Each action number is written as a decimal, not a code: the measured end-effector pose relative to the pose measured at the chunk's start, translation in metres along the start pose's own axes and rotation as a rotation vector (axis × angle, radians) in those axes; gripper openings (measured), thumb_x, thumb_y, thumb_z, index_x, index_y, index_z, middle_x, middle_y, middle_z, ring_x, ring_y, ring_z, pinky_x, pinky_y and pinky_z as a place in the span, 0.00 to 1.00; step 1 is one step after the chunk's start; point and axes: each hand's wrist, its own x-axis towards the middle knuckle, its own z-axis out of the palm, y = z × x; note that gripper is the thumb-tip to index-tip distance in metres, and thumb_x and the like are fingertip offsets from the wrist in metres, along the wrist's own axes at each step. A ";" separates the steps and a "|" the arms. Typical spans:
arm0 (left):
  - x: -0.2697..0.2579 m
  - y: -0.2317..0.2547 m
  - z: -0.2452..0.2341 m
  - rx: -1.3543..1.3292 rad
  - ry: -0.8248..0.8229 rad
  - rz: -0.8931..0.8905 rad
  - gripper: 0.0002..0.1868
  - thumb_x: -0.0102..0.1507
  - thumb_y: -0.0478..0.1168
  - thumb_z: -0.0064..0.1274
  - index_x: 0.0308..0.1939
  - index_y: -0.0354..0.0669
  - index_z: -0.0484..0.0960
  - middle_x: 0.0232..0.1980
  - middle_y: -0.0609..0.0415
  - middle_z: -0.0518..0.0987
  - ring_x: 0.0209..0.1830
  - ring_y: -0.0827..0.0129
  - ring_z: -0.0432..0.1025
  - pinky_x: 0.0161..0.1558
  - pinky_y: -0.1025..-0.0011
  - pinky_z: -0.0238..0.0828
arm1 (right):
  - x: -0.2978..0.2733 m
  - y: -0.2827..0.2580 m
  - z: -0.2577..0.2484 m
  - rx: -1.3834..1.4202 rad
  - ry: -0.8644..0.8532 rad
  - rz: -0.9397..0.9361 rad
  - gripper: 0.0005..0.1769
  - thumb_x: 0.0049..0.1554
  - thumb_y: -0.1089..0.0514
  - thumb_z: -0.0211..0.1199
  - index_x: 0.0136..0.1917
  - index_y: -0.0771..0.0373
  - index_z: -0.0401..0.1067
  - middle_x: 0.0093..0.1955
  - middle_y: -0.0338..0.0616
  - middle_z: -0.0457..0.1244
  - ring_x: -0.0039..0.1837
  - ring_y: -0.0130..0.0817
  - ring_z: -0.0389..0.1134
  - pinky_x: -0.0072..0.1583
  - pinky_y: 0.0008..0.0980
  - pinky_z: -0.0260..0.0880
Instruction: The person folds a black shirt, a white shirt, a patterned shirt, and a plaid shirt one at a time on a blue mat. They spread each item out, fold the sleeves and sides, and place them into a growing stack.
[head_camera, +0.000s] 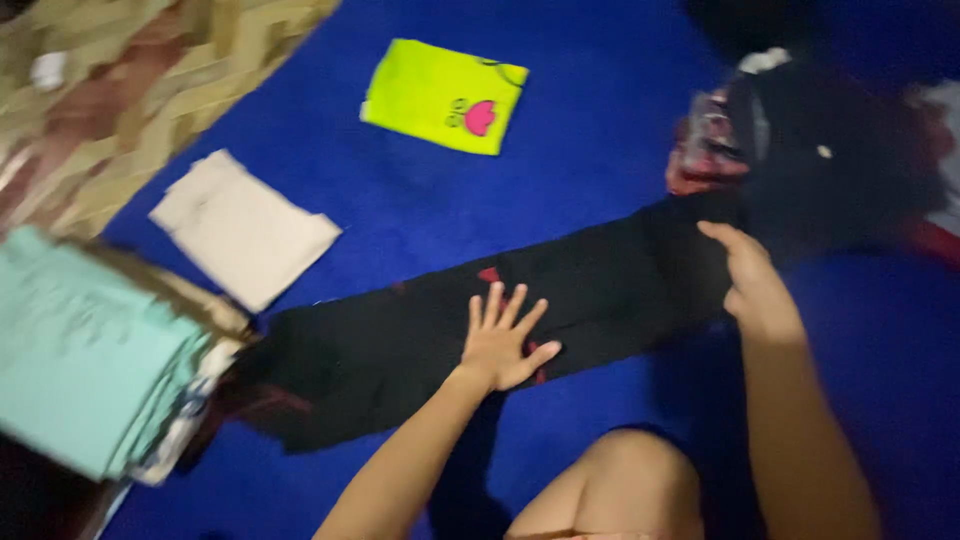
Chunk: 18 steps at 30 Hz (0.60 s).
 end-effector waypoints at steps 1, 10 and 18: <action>0.002 -0.001 -0.002 -0.102 -0.141 -0.043 0.38 0.54 0.69 0.22 0.63 0.57 0.52 0.69 0.50 0.40 0.68 0.50 0.28 0.61 0.48 0.20 | -0.017 -0.008 0.017 0.202 -0.177 -0.079 0.10 0.49 0.57 0.57 0.43 0.64 0.68 0.40 0.41 0.64 0.40 0.32 0.65 0.43 0.28 0.67; -0.079 -0.071 -0.063 -2.461 -0.341 0.404 0.49 0.56 0.76 0.23 0.70 0.48 0.49 0.63 0.44 0.59 0.58 0.51 0.58 0.61 0.54 0.51 | -0.171 0.000 0.240 -0.211 -0.449 -0.413 0.18 0.47 0.61 0.55 0.52 0.67 0.64 0.40 0.43 0.62 0.39 0.31 0.62 0.40 0.29 0.64; -0.168 -0.199 -0.025 -2.123 0.169 -0.312 0.40 0.56 0.68 0.38 0.61 0.44 0.55 0.42 0.48 0.67 0.40 0.63 0.65 0.45 0.59 0.63 | -0.224 0.114 0.372 -0.934 -0.560 -0.652 0.36 0.44 0.58 0.53 0.65 0.64 0.49 0.37 0.57 0.63 0.41 0.50 0.66 0.44 0.40 0.64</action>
